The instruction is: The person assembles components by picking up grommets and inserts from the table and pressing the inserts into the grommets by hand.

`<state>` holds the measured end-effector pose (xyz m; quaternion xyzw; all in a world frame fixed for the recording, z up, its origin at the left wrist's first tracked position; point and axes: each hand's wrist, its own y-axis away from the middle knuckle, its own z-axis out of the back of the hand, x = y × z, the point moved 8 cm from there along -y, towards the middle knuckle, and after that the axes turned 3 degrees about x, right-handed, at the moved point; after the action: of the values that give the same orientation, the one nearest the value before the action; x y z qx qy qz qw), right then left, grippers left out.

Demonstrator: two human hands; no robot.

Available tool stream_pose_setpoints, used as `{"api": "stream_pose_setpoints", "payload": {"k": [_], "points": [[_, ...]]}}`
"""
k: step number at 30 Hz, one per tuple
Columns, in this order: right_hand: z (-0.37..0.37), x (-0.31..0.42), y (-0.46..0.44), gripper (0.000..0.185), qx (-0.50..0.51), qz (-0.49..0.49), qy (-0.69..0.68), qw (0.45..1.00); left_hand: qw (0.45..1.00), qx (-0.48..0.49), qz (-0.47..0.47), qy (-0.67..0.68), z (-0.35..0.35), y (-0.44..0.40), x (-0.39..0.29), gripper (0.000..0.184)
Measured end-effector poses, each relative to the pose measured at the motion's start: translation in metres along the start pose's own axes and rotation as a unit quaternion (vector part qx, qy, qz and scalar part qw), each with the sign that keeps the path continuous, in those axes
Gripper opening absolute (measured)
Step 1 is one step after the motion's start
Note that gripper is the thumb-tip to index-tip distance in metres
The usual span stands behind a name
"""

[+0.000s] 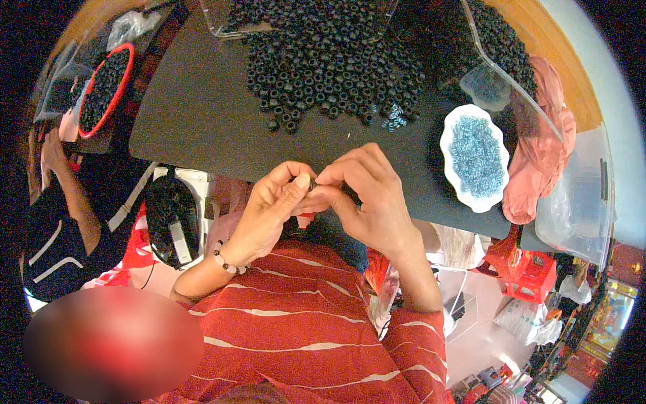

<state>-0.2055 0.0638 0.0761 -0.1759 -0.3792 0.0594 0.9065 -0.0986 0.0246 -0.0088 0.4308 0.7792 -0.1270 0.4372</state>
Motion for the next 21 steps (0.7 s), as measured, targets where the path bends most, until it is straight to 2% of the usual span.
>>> {"api": "stream_pose_setpoints", "payload": {"k": [6,9,12,15,19,21], "points": [[-0.006,0.001,-0.004,0.019,0.039,-0.013,-0.042,0.998,0.991,0.016,-0.041,-0.127,0.004,0.004,-0.01,0.029],[-0.009,0.0,-0.004,0.02,0.063,-0.022,-0.063,0.996,0.984,0.029,-0.002,-0.178,0.005,0.009,-0.009,0.017],[-0.011,0.001,-0.003,0.021,0.067,-0.014,-0.06,0.996,0.996,0.044,0.0,-0.079,0.003,0.009,-0.006,0.022],[-0.012,0.007,-0.002,0.023,0.055,0.011,-0.027,0.998,0.997,0.029,0.075,0.014,0.007,0.01,0.008,0.029],[-0.014,0.01,-0.001,0.025,0.06,0.055,-0.01,0.997,0.996,0.03,0.061,0.066,0.005,0.011,0.009,0.029],[-0.01,0.009,-0.001,0.025,0.063,0.063,-0.05,0.995,0.996,0.061,0.056,0.039,0.008,0.012,0.008,0.028]]}}
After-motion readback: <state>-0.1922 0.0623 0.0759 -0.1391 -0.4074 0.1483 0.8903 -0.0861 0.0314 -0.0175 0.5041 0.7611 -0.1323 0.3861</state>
